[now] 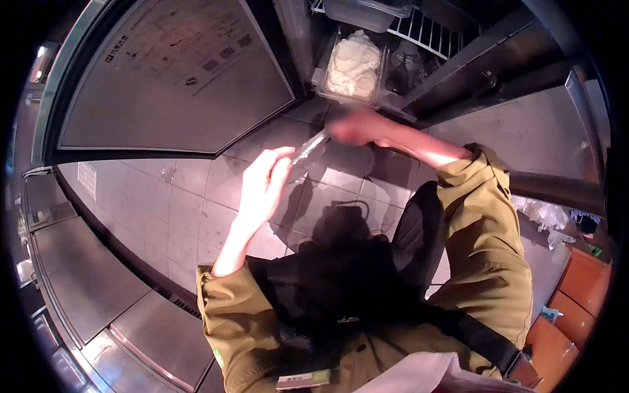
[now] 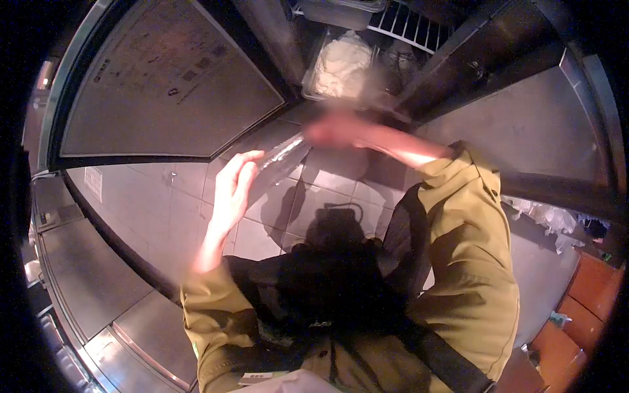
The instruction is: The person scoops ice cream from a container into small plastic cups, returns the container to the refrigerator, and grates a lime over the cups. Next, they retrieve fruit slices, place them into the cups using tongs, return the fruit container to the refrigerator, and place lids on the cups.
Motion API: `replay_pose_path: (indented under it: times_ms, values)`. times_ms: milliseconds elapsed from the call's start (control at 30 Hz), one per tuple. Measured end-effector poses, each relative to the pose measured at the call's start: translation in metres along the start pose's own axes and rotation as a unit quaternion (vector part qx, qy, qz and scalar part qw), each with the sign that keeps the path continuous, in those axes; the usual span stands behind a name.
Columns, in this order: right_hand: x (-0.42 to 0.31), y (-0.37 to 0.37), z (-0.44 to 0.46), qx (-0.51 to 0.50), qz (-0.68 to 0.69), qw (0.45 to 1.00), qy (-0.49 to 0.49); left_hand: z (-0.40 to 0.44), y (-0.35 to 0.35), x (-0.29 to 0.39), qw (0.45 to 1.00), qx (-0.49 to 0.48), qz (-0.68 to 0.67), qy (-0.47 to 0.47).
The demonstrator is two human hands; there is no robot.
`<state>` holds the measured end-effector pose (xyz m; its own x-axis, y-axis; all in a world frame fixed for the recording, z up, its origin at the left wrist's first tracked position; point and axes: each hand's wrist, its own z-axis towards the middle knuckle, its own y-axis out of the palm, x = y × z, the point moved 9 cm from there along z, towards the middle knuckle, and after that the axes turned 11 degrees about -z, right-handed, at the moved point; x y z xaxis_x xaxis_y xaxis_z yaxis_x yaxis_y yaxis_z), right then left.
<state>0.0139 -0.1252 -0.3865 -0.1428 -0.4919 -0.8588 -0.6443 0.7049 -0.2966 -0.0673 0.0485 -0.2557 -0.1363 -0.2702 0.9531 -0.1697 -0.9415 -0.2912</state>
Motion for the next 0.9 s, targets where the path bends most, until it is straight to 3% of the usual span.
replay_pose_path:
  times_ms: [67,167,233,333,467,567,733,800,867,900]
  values:
    - [0.019,0.014,-0.010,-0.042,0.180,0.975,0.123,0.002,0.010,0.009,0.998,-0.038,0.038,0.026]
    - [0.031,0.038,-0.030,-0.116,0.299,0.921,0.221,0.006,0.027,0.014,0.993,-0.071,0.048,0.082]
    - [0.039,0.045,-0.040,-0.123,0.307,0.913,0.238,0.008,0.034,0.010,0.992,-0.070,0.055,0.091]
    - [0.044,0.055,-0.067,-0.129,0.324,0.895,0.277,0.015,0.025,-0.016,0.995,-0.029,0.086,0.029]
    - [0.056,0.066,-0.111,-0.119,0.380,0.878,0.265,0.017,-0.005,0.017,0.994,0.041,0.098,0.036]
    - [0.065,0.056,-0.133,-0.084,0.404,0.876,0.249,0.024,-0.013,0.064,0.992,0.022,0.090,0.081]
    - [0.076,0.039,-0.147,-0.047,0.437,0.876,0.199,0.020,0.034,0.140,0.906,-0.027,0.184,0.379]
    - [0.079,0.040,-0.148,-0.033,0.445,0.875,0.188,0.023,0.063,0.132,0.874,-0.064,0.192,0.442]
    - [0.090,0.044,-0.141,-0.023,0.455,0.873,0.174,0.036,0.103,0.101,0.846,-0.148,0.241,0.451]
    - [0.093,0.047,-0.138,-0.014,0.449,0.876,0.174,0.046,0.126,0.079,0.836,-0.223,0.285,0.413]
